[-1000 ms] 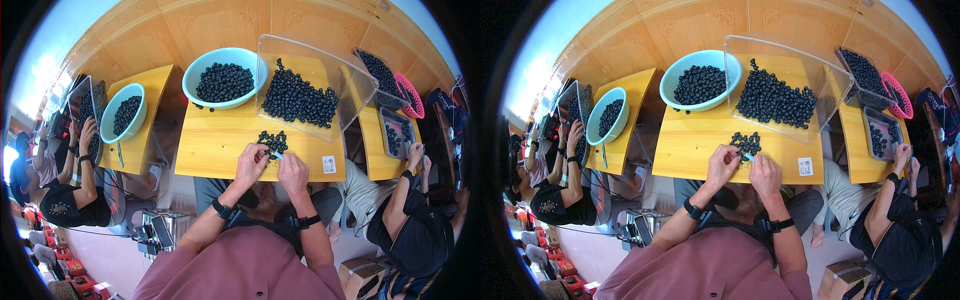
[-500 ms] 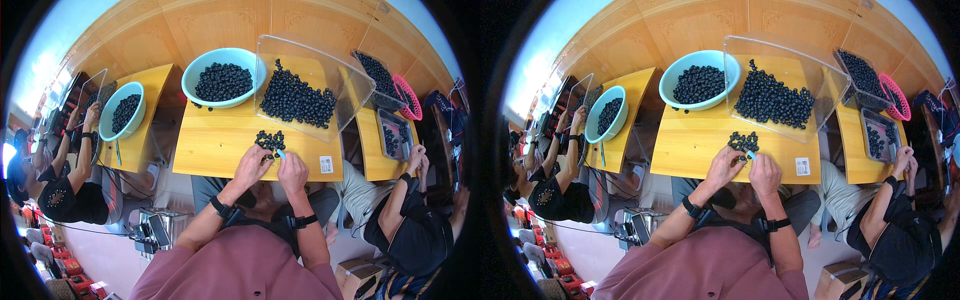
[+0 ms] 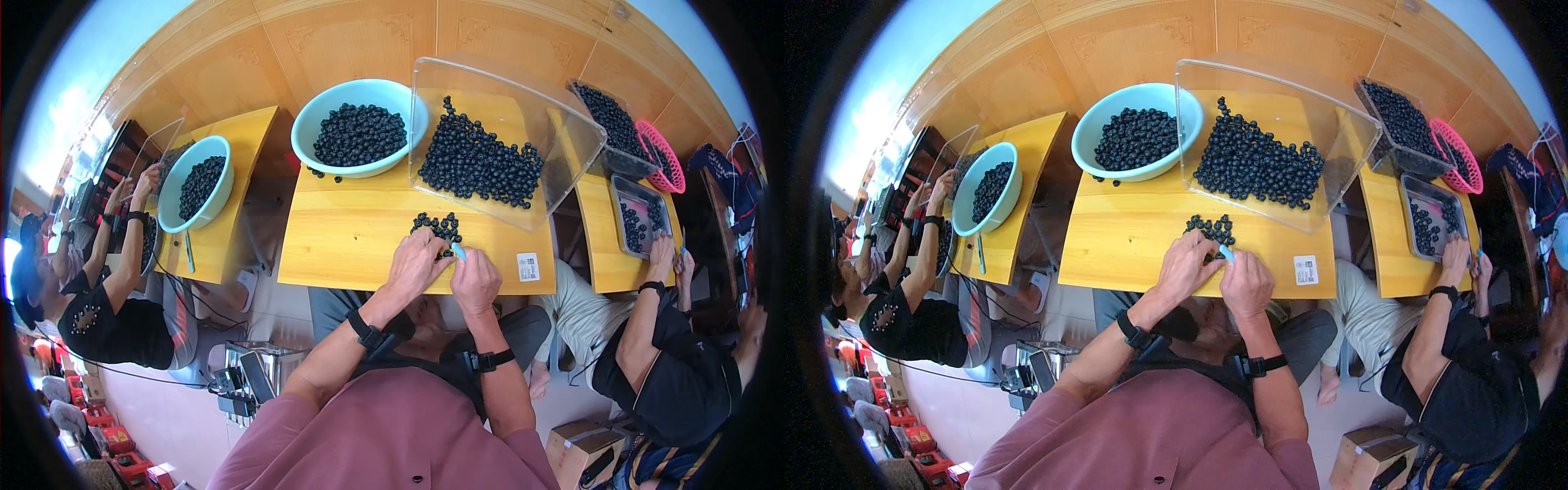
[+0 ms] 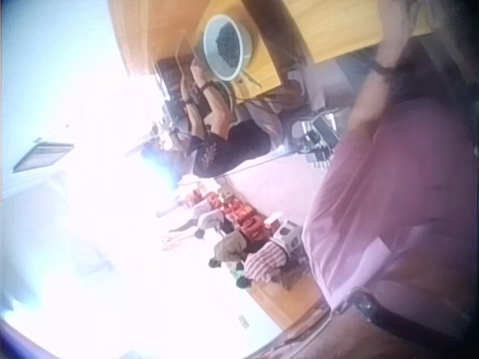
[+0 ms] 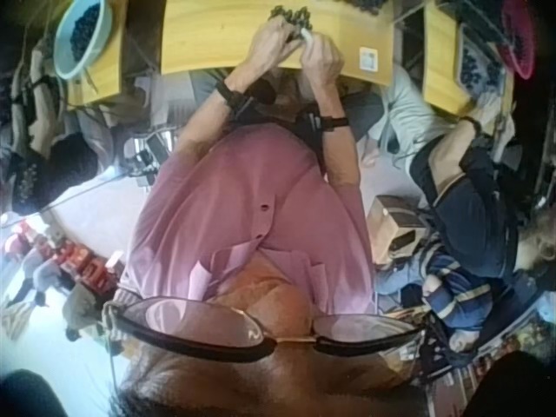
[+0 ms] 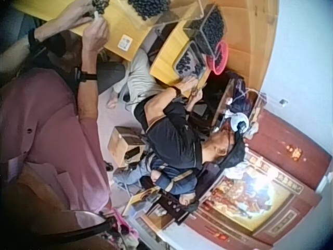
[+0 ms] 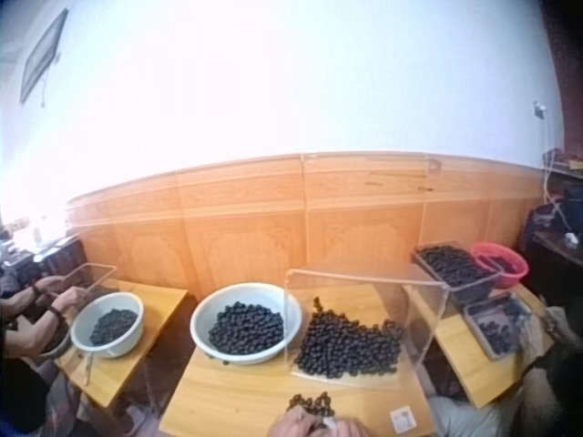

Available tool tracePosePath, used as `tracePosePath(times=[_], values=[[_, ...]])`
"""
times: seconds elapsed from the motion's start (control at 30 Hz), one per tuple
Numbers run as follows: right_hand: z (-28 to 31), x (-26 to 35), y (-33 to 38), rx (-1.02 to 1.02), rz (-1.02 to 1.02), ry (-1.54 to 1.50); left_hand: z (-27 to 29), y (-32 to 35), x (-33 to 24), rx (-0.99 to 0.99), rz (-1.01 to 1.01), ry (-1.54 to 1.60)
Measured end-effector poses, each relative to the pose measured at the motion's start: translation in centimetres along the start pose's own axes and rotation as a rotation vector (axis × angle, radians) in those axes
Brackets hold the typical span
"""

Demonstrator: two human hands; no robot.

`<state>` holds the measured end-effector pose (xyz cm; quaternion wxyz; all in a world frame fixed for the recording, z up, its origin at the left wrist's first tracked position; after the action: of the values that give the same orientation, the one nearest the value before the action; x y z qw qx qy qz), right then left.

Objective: Sorting and cleaning small round black objects, possibly fruit or rubber components, at a workstation in a manufacturing environment.

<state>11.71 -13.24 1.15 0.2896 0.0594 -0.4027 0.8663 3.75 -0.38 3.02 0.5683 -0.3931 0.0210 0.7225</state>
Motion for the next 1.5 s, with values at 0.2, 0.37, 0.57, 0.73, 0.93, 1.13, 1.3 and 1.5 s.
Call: tracePosePath(times=[0.2,0.37,0.57,0.73,0.93,1.13,1.3,1.5], values=[[-0.1,-0.2,0.0,0.018,-0.001,0.016,0.8,0.1,-0.6,-0.063,-0.022,0.030],[-0.1,0.1,0.0,0.022,-0.003,0.022,0.9,1.2,0.3,-0.160,0.174,0.314],[-0.4,0.0,0.3,0.060,-0.002,0.031,-0.7,2.5,2.2,-0.260,0.351,0.682],[-0.2,0.2,0.4,0.097,0.093,0.012,-1.1,2.6,2.3,-0.272,0.378,0.717],[0.2,0.6,0.2,0.140,0.171,0.023,-1.2,2.6,2.1,-0.299,0.355,0.788],[0.1,0.7,-0.1,0.134,0.173,0.041,-0.8,2.6,2.0,-0.222,0.367,0.743],[0.3,0.8,-0.1,0.138,0.162,0.041,-0.9,2.7,2.1,-0.208,0.377,0.718],[0.1,0.7,-0.1,0.139,0.172,0.050,-1.2,2.7,2.3,-0.230,0.365,0.700]])
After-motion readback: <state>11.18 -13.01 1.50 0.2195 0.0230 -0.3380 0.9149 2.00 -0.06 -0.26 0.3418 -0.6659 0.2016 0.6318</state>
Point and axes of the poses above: each hand's wrist, its own y-axis away from the middle knuckle, its own z-axis out of the back of the hand, x = y × z, the point moved 2 cm from there along -y, towards the middle knuckle, and after that the axes turned 4 degrees about y, right-handed, at the moved point
